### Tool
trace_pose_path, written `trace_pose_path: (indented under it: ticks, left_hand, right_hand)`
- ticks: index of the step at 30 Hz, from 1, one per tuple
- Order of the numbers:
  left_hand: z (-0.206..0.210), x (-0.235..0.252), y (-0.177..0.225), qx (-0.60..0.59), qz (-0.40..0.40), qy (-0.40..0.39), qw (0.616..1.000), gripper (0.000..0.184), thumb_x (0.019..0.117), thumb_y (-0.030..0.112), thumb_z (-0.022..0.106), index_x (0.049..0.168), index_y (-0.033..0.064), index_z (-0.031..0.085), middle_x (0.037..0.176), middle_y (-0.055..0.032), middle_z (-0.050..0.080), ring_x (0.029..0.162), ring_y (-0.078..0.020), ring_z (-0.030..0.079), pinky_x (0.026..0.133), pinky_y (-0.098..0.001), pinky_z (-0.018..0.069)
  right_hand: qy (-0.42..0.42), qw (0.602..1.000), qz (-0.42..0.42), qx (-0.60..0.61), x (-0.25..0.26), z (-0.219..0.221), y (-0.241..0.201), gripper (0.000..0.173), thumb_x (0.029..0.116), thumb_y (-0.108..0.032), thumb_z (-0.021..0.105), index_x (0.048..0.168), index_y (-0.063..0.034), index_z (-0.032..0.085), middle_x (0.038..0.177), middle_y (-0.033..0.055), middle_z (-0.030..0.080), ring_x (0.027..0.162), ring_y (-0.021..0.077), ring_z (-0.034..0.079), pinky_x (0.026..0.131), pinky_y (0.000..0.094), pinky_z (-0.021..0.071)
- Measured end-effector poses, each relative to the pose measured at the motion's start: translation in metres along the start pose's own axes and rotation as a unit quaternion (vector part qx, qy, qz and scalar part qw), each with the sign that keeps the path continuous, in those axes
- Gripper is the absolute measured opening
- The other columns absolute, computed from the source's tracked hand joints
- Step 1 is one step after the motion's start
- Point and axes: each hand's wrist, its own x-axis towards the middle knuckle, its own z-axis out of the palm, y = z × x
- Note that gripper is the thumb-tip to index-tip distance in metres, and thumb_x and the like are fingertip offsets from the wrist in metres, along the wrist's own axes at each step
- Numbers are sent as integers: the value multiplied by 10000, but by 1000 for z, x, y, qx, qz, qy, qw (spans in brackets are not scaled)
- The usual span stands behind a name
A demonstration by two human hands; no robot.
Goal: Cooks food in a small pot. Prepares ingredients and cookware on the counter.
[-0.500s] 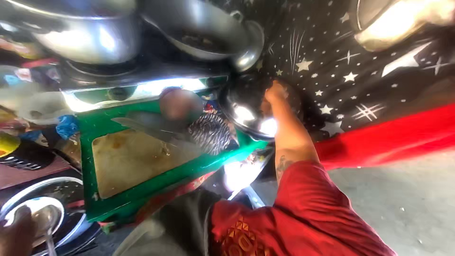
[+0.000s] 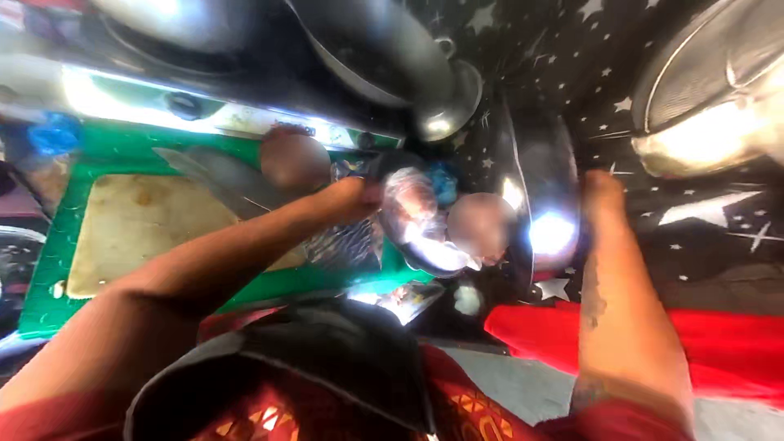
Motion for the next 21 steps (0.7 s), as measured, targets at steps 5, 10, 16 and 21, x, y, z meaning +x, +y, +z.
trace_pose_path:
  ticks: [5, 10, 16, 21]
  left_hand:
    - [40, 51, 25, -16, 20, -65, 998, 215, 987, 198, 661, 1131, 53, 728, 1011, -117, 736, 941, -239, 712, 895, -491, 574]
    - [52, 36, 14, -42, 11, -135, 990, 247, 1023, 214, 616, 1147, 29, 722, 1021, -133, 738, 933, -239, 718, 882, -475, 578]
    - [23, -24, -13, -41, -121, -197, 972, 281, 1040, 226, 594, 1203, 24, 703, 1086, -156, 724, 1001, -276, 701, 935, -502, 544]
    - [-12, -68, -12, -40, -252, -150, 955, 283, 1043, 241, 604, 1261, 76, 678, 1144, -102, 715, 1034, -199, 692, 957, -444, 546]
  right_hand:
    - [73, 997, 5, 28, -48, -1, 26, 364, 1080, -186, 516, 1210, 135, 624, 1164, 309, 664, 1105, 361, 661, 1025, 509, 505]
    - [161, 981, -87, 64, -73, 29, 24, 341, 1054, -146, 533, 1202, 143, 637, 1131, 293, 690, 1064, 288, 683, 980, 379, 527]
    - [131, 972, -186, -67, -56, 74, -23, 379, 1077, -171, 496, 1391, -4, 626, 1183, 306, 695, 1091, 481, 685, 954, 610, 537]
    - [48, 967, -194, -159, -16, 132, -46, 402, 1075, -189, 528, 1455, -71, 578, 1169, 275, 689, 1147, 479, 650, 926, 604, 546]
